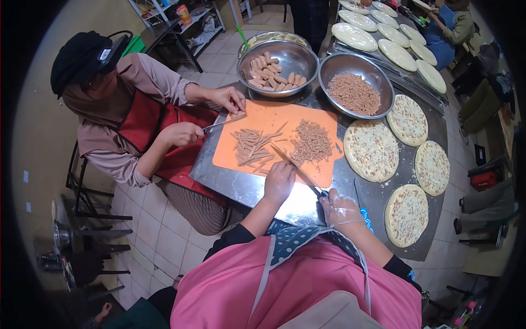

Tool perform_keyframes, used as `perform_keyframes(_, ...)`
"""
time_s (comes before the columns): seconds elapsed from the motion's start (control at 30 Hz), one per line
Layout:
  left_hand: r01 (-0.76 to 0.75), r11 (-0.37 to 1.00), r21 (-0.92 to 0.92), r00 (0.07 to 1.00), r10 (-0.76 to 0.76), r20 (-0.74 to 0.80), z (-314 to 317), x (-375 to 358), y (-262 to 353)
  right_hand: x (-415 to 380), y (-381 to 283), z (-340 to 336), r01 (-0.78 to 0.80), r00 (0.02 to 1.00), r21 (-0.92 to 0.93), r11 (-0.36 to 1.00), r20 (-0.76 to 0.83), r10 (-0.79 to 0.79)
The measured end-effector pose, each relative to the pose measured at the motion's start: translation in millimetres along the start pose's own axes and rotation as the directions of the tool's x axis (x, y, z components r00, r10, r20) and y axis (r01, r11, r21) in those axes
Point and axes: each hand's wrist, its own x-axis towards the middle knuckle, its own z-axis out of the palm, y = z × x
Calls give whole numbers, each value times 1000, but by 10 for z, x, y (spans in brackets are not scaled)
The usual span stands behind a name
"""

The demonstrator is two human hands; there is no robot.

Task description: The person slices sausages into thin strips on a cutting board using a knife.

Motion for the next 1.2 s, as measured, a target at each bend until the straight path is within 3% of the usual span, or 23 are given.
perform_keyframes(0.1, -14, 1000, 17, 1000, 13, 12, -16, 12, -1, 19, -105, -61, -139, 978, 4, 990, 156, 137)
perform_keyframes(0.2, -10, 1000, 20, 1000, 11, -23, -34, 11, 19, 194, -72, 104, -187, 972, 56, 981, 158, 176)
perform_keyframes(0.37, 28, 1000, -4, 999, -28, -31, -34, -11, 9, 283, -55, -28, -178, 969, 140, 974, 196, 149)
perform_keyframes(0.67, 105, 994, -25, 994, -105, -17, -35, -11, 17, 0, -16, -136, -118, 979, -3, 993, 169, 117)
perform_keyframes(1.0, 96, 995, 2, 995, -96, -21, 0, 21, -7, 32, -36, -221, -159, 961, 46, 986, 235, 144)
perform_keyframes(1.2, 126, 991, -38, 992, -125, 31, -19, 56, 9, -134, 10, -375, -184, 945, -16, 983, 272, 182)
